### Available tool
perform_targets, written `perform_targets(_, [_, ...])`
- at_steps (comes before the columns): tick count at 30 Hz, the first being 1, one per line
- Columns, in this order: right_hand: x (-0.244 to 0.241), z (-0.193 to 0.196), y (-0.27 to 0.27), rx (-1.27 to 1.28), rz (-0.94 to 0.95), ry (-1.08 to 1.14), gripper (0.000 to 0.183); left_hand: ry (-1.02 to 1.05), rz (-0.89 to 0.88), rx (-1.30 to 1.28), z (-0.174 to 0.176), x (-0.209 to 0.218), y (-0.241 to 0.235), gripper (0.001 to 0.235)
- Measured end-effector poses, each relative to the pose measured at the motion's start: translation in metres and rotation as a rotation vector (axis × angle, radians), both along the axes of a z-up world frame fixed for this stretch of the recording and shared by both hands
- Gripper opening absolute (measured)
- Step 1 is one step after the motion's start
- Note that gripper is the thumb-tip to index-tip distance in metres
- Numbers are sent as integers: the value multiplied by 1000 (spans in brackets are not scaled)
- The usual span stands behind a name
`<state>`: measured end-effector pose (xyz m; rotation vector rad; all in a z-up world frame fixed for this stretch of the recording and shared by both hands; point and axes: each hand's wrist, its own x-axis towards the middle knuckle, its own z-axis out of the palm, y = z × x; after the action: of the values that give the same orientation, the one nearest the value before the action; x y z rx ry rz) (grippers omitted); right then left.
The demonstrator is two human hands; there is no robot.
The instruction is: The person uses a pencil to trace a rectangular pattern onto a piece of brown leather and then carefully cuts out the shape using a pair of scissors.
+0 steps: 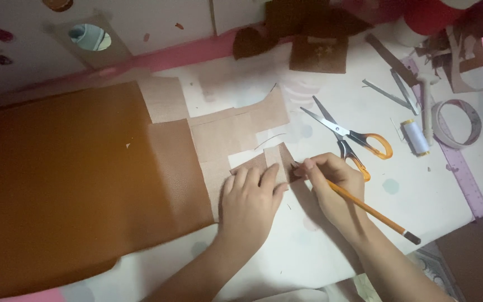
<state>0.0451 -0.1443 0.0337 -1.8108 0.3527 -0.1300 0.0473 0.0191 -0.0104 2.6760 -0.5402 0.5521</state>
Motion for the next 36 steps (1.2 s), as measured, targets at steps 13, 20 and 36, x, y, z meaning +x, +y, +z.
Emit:
perform_targets(13, [3,-36,1,-213,57,-109,47,228,-116,-73,6,6,16,46])
perform_targets(20, [3,-32,7,-243,131,-176,46,207,-101,-31,6,6,16,45])
perform_targets(36, [3,-37,7,-239,98,-182,46,174,-87,-1,3,6,14,45])
